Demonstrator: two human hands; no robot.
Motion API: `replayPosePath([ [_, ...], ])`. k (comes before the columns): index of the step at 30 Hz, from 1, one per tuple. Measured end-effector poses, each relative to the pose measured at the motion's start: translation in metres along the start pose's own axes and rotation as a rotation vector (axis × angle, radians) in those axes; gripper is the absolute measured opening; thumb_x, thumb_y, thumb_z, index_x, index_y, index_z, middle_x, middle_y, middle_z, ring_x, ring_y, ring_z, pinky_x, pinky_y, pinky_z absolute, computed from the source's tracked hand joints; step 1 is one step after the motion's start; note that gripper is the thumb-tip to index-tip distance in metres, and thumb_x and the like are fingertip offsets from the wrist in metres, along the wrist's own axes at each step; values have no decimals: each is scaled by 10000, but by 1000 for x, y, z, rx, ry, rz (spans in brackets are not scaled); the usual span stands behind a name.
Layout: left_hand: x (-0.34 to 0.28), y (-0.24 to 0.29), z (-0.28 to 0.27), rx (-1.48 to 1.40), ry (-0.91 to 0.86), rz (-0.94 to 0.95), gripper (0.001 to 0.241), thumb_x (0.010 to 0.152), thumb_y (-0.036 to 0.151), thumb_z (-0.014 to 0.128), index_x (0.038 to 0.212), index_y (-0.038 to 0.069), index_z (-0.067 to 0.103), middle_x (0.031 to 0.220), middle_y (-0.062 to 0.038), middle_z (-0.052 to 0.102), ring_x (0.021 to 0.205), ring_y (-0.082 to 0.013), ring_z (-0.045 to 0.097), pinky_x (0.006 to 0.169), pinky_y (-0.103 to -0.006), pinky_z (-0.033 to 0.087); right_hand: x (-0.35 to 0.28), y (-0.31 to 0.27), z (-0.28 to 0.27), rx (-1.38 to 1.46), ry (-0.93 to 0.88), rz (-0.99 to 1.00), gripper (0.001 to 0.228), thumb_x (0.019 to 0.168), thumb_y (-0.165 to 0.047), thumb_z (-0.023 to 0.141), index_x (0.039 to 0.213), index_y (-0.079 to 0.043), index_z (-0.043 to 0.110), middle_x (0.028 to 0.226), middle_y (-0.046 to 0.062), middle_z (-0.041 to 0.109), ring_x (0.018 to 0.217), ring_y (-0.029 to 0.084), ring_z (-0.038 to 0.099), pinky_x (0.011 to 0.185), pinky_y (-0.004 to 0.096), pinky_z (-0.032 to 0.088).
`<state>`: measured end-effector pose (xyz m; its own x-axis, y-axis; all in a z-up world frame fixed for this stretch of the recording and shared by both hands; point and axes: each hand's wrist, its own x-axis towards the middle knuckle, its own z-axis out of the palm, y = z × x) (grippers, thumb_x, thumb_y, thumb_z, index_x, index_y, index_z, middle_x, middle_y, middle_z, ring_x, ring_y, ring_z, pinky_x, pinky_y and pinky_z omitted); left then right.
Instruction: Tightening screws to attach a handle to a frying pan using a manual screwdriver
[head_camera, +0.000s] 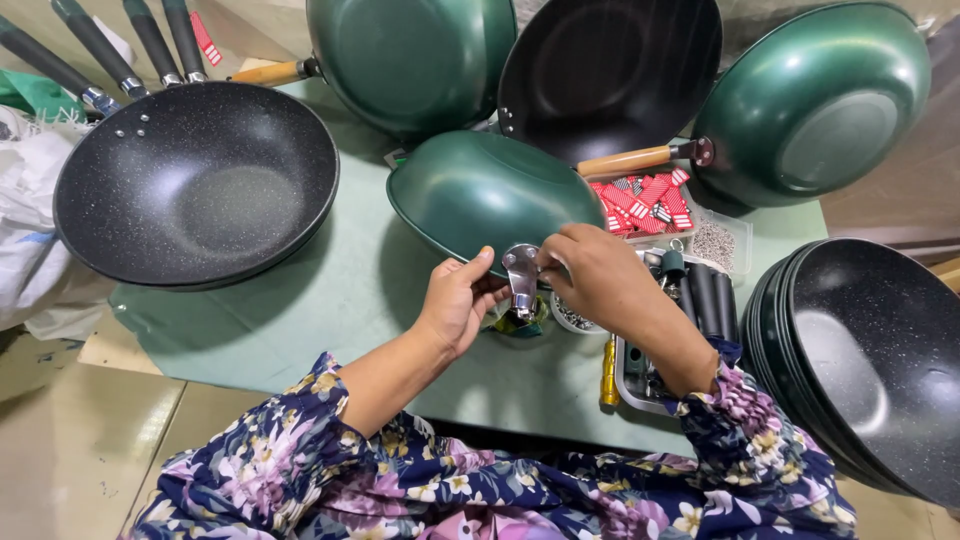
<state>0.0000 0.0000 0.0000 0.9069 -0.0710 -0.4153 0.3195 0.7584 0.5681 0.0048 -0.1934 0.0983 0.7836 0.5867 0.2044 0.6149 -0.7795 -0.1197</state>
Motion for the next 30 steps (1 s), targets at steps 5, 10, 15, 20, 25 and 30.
replayPosePath([
  [5, -1, 1, 1, 7, 3, -3, 280, 950, 122, 732, 888, -28, 505, 807, -260, 699, 700, -340, 746, 721, -483, 667, 0, 0, 5, 4, 17, 31, 137, 824, -191, 765, 896, -159, 653, 809, 59, 620, 831, 288, 691, 746, 407, 552],
  [10, 2, -2, -1, 8, 2, -5, 282, 948, 126, 737, 890, -26, 506, 813, -259, 699, 708, -339, 745, 728, -484, 665, 1, -3, 0, 36, 11, 64, 112, 816, -195, 758, 887, -167, 677, 782, 66, 645, 801, 304, 700, 730, 424, 555],
  [15, 1, -2, 0, 10, 1, 1, 277, 948, 130, 737, 884, -21, 514, 819, -262, 707, 705, -335, 747, 713, -469, 668, 2, -2, 0, 102, 191, 22, 191, 816, -203, 760, 966, -188, 643, 849, 33, 611, 861, 274, 682, 764, 408, 544],
  [20, 9, -8, -6, -2, 3, 7, 273, 948, 121, 736, 875, -21, 514, 800, -256, 709, 683, -336, 748, 681, -462, 669, 5, -10, 2, 144, 268, -147, 139, 903, -73, 699, 1022, -135, 666, 927, 75, 601, 878, 315, 657, 769, 399, 549],
  [25, 15, -11, -9, 0, 0, 10, 277, 944, 119, 740, 863, -15, 512, 795, -258, 711, 672, -334, 747, 665, -452, 671, 5, -5, 14, 73, 320, -152, 92, 931, -50, 716, 981, -122, 689, 912, 56, 601, 837, 255, 659, 762, 348, 557],
  [30, 13, -10, -6, -9, 8, 23, 264, 944, 123, 741, 870, -10, 525, 800, -256, 711, 671, -334, 746, 651, -446, 672, 5, -1, 28, 8, 413, -111, 45, 958, -141, 713, 973, -130, 672, 879, 39, 555, 797, 239, 628, 745, 338, 549],
])
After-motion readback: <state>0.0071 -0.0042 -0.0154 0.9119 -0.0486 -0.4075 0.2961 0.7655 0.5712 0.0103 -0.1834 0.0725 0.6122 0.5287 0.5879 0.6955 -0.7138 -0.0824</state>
